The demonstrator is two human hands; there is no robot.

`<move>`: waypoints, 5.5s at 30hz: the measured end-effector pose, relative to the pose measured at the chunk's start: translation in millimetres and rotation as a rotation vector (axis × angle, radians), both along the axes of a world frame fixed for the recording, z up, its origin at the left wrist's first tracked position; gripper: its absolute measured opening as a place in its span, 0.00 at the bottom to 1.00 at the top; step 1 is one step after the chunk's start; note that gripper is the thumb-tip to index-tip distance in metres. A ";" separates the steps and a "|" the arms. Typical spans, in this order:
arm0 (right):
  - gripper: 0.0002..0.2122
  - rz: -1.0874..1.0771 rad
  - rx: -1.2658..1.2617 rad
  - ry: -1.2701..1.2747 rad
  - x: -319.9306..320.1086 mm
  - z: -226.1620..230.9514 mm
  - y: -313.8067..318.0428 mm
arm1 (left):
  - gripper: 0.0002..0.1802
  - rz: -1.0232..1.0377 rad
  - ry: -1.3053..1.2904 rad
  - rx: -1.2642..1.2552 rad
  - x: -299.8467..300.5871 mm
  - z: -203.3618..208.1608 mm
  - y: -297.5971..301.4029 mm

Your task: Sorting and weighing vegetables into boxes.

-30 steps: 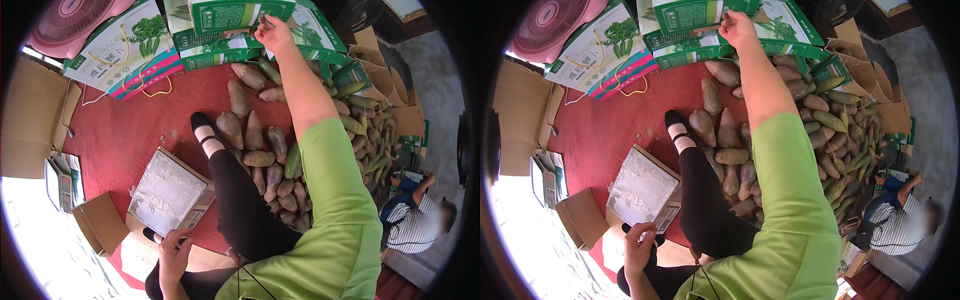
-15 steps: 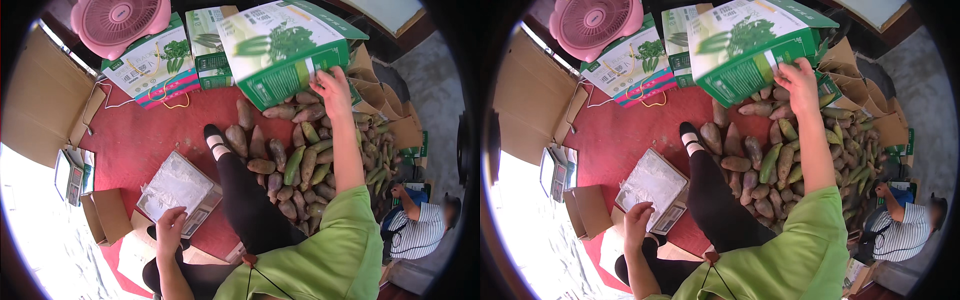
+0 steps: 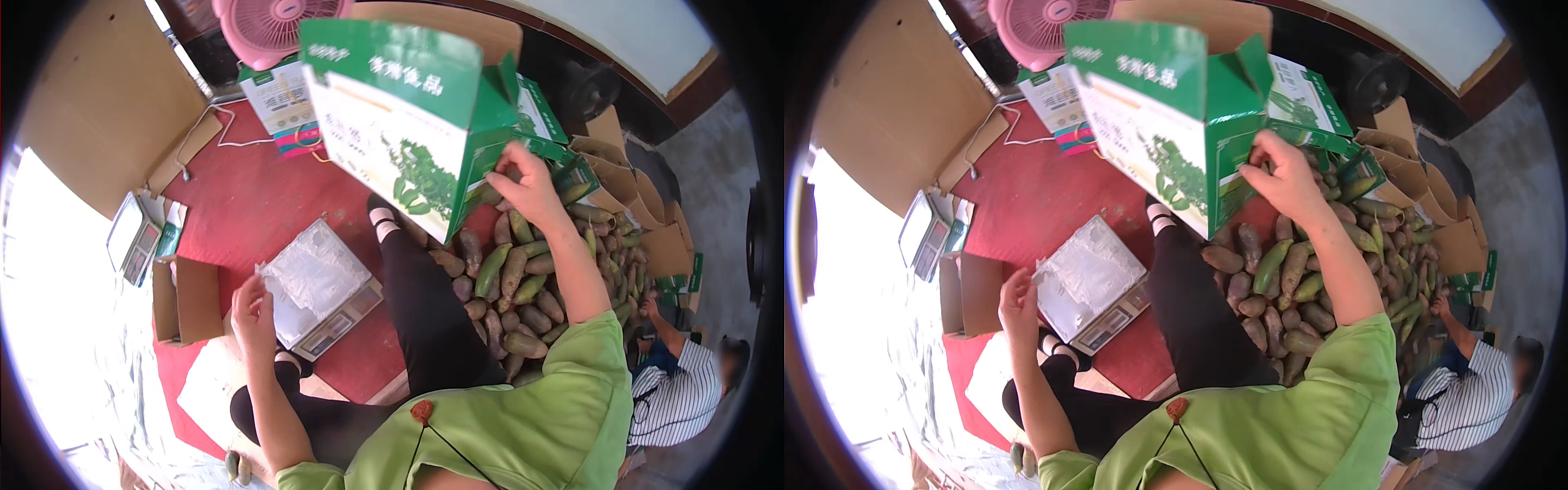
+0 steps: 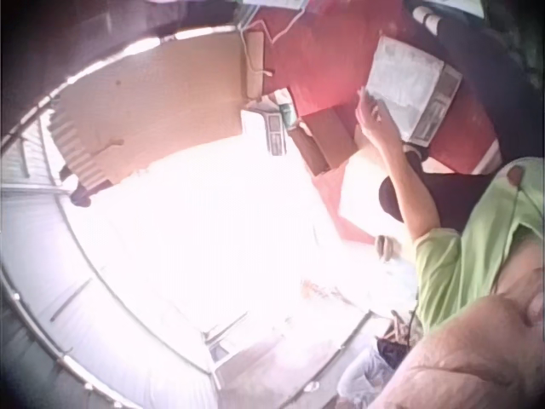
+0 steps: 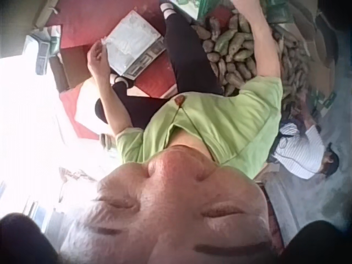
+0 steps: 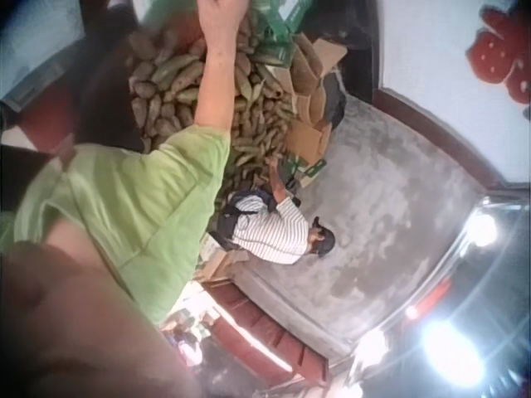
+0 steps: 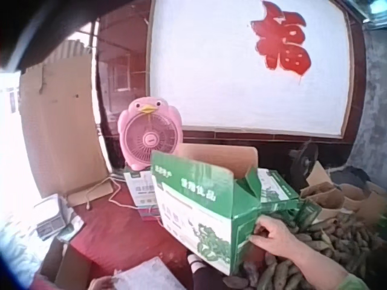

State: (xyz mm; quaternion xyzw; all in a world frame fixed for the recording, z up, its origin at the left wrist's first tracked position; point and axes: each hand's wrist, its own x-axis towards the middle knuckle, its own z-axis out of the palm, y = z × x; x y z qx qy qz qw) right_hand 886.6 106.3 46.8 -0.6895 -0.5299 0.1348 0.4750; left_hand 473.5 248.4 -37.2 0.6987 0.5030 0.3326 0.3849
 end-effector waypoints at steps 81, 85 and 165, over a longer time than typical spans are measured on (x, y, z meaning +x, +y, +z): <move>0.25 -1.602 -0.263 1.625 57.5 -377.3 -270.2 | 0.21 -0.203 0.944 0.347 -2.8 -2.0 -74.5; 0.23 -1.599 -0.302 1.618 63.6 -379.7 -285.5 | 0.22 -0.207 0.935 0.364 -2.0 -4.0 -74.3; 0.15 -1.240 -0.853 0.386 -47.5 -327.2 -485.9 | 0.21 -0.125 1.060 0.489 -13.7 -22.5 -76.5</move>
